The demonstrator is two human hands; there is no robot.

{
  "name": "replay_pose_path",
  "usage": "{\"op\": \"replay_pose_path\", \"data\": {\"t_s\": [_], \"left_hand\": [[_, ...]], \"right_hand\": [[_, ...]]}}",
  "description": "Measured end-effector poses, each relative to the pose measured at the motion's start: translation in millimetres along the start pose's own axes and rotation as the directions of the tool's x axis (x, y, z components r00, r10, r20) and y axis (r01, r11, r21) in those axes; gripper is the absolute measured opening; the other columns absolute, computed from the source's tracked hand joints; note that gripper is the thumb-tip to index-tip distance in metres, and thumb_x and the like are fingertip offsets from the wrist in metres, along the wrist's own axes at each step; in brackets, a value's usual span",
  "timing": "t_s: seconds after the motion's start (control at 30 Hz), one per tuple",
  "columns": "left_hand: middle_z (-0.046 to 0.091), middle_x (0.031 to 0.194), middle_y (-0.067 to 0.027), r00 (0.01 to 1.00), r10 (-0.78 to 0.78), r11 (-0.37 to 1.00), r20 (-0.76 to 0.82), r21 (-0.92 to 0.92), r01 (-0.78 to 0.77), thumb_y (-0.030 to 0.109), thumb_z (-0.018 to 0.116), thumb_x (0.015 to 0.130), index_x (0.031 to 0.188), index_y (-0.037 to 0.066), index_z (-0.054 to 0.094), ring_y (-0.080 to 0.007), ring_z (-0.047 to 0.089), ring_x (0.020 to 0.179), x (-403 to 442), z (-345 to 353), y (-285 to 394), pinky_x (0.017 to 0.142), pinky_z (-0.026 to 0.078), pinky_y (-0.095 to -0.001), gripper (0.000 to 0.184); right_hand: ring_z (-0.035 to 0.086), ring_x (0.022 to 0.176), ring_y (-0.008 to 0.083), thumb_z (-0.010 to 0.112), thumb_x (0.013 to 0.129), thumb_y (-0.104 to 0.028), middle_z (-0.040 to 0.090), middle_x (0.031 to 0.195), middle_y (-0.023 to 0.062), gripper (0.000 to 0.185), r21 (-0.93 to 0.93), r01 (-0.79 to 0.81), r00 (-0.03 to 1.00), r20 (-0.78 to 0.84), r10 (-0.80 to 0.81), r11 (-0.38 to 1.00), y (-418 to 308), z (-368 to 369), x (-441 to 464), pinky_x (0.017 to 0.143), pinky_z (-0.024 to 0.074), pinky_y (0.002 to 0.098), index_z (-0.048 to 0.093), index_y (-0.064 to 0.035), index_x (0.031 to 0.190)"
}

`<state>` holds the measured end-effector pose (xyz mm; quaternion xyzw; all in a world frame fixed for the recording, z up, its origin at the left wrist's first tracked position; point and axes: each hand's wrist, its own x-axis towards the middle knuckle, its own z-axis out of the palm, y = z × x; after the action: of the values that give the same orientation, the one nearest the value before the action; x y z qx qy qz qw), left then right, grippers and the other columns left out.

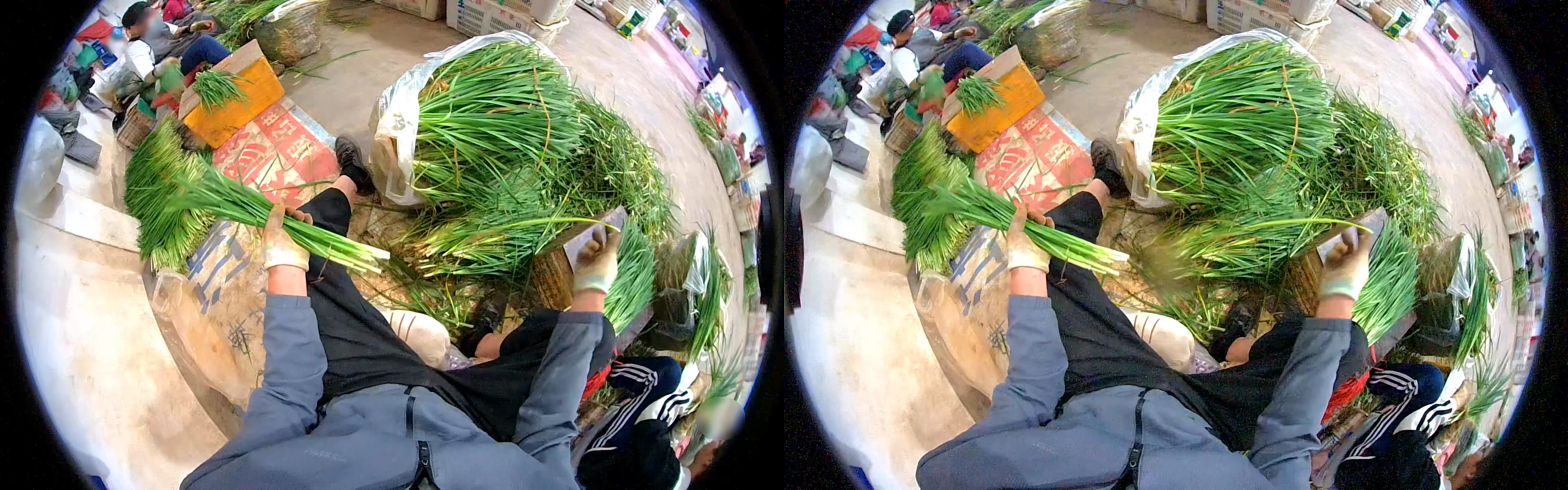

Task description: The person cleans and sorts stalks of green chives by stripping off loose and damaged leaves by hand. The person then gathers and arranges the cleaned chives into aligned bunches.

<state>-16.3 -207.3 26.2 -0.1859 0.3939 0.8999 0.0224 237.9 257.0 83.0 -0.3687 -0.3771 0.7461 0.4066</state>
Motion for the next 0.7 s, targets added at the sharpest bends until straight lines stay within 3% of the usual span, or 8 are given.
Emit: {"op": "replay_pose_path", "data": {"t_s": [0.07,0.13,0.23,0.4,0.43,0.6,0.63,0.7], "left_hand": [[0.061,0.074,-0.0033,1.0,0.006,0.99,0.025,-0.139,-0.003,0.021,0.071,0.094,0.081,0.007,0.06,-0.0192,0.055,0.064,4,3,-8,0.068,0.05,-0.0403,0.021],[0.06,0.078,-0.003,0.998,-0.008,0.989,0.056,-0.149,0.016,0.02,0.07,0.094,0.084,0.007,0.06,-0.0188,0.056,0.07,-6,11,-21,0.073,0.05,-0.0401,0.019],[0.06,0.082,-0.0026,0.988,0.01,0.963,0.153,-0.268,0.031,0.02,0.07,0.095,0.096,0.007,0.061,-0.0183,0.057,0.076,-24,27,-40,0.078,0.049,-0.0363,0.016],[0.062,0.091,-0.004,0.976,0.026,0.96,0.216,-0.278,0.036,0.018,0.072,0.093,0.099,0.006,0.061,-0.0198,0.057,0.08,-60,49,-52,0.085,0.05,-0.0376,0.017],[0.062,0.09,-0.0037,0.98,0.031,0.961,0.196,-0.274,0.025,0.018,0.072,0.094,0.098,0.006,0.061,-0.0196,0.057,0.08,-59,50,-49,0.084,0.05,-0.0375,0.017],[0.059,0.085,-0.0028,0.983,0.077,0.965,0.169,-0.259,-0.031,0.02,0.068,0.096,0.095,0.006,0.059,-0.0188,0.055,0.078,-33,33,-31,0.082,0.049,-0.0369,0.017],[0.059,0.086,-0.0033,0.99,0.061,0.965,0.129,-0.262,-0.025,0.019,0.069,0.095,0.098,0.006,0.059,-0.0192,0.055,0.079,-35,34,-30,0.083,0.049,-0.0375,0.017],[0.06,0.088,-0.0038,0.994,0.038,0.964,0.1,-0.265,-0.01,0.018,0.07,0.095,0.1,0.006,0.059,-0.0197,0.056,0.08,-37,35,-31,0.084,0.049,-0.0381,0.017]], "right_hand": [[0.048,0.053,0.0071,0.062,0.099,-0.039,0.066,0.091,0.0062,0.038,0.034,-0.189,0.979,-0.066,0.191,0.981,1,11,-11,0.048,0.0449,0.0233,0.061,-0.0048,0.115],[0.056,0.056,0.0101,0.063,0.099,-0.035,0.067,0.096,0.0081,0.032,-0.427,-0.205,0.923,0.215,0.319,0.881,48,28,-50,0.052,0.0509,0.023,0.063,-0.0052,0.111],[0.068,0.075,0.0131,0.066,0.096,-0.024,0.069,0.112,0.01,0.039,-0.769,0.39,0.485,0.639,0.597,0.506,108,67,-137,0.067,0.0576,0.0281,0.061,-0.0039,0.129],[0.069,0.087,0.0188,0.065,0.095,-0.023,0.069,0.106,0.0124,0.044,-0.454,-0.452,0.516,0.569,0.64,0.768,167,125,-204,0.076,0.0576,0.0307,0.056,0.0056,0.127],[0.069,0.084,0.0195,0.064,0.096,-0.023,0.068,0.097,0.0109,0.037,-0.441,-0.58,0.385,0.592,0.708,0.685,164,122,-199,0.075,0.0568,0.0312,0.059,0.0051,0.119],[0.067,0.071,0.0216,0.064,0.097,-0.021,0.068,0.088,0.0139,0.027,-0.393,-0.495,0.143,0.843,0.518,0.775,87,74,-167,0.07,0.0544,0.0322,0.064,0.0047,0.105],[0.066,0.069,0.0208,0.063,0.096,-0.017,0.068,0.087,0.0141,0.022,-0.432,-0.43,0.16,0.828,0.538,0.793,77,72,-156,0.069,0.0536,0.0328,0.066,0.0047,0.099],[0.067,0.074,0.0193,0.069,0.092,-0.015,0.071,0.091,0.0126,0.024,-0.537,0.02,0.444,0.76,0.474,0.843,81,80,-143,0.071,0.054,0.0316,0.068,0.0054,0.104]]}}
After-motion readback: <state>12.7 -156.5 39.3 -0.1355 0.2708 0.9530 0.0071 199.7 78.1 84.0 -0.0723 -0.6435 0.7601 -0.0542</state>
